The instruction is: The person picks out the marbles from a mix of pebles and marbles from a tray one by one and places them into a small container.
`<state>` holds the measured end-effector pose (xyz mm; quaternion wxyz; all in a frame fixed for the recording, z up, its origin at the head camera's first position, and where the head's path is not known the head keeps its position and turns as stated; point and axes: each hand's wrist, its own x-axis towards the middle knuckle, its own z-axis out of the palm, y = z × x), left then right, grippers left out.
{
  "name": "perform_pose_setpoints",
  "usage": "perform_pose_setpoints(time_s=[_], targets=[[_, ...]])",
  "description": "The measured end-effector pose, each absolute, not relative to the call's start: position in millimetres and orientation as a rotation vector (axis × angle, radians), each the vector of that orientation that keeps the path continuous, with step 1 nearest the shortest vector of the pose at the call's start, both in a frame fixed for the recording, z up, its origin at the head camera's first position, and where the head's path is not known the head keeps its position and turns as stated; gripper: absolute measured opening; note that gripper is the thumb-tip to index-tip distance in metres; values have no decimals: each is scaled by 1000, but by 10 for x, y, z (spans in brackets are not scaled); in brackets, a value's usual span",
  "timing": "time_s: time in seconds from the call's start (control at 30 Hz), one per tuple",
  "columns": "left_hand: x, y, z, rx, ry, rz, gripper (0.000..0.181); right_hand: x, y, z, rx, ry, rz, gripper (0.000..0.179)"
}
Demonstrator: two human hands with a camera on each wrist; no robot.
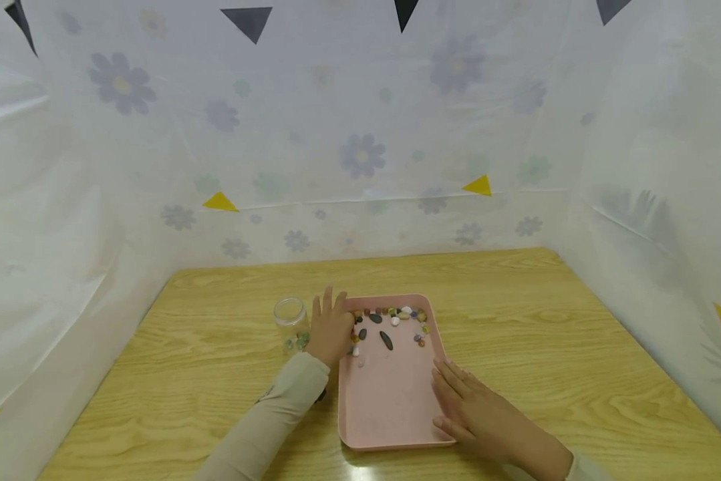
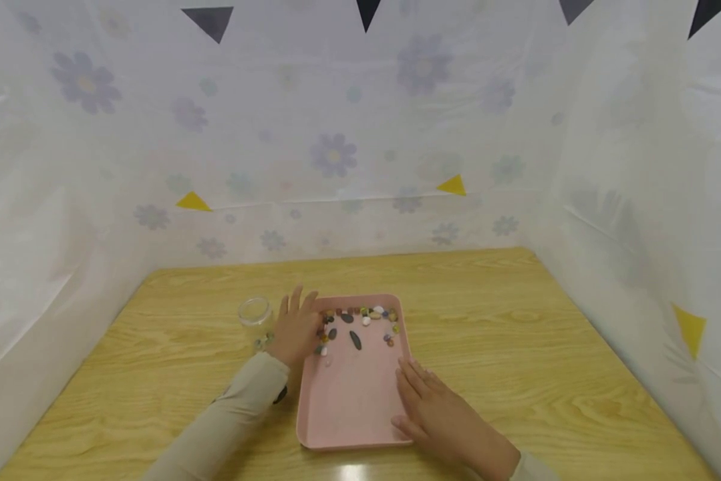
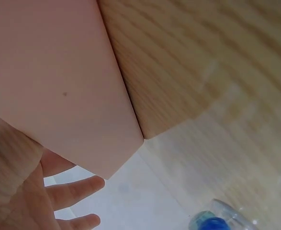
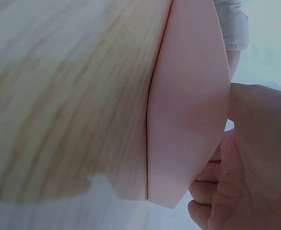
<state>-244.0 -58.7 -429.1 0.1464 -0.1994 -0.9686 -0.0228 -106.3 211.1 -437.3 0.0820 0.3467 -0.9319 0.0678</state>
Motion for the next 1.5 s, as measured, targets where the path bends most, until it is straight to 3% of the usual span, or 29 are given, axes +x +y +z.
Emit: perform_pose_setpoints(time_s=[0.5,0.93,1.5], targets=[[-2425,-581,-4271,-626,-2780,-76,14,-1062,2106,-4346,1003,-2852,225,64],[-2208,-676,-3963,-704,-2437,-169,12,-1073,2124,-4361,1003,-2826,217,64],[-2139,-1475,-3607,-440,-2321,-420,12,-1068,2125,-4382,1016,-2800,221,63]])
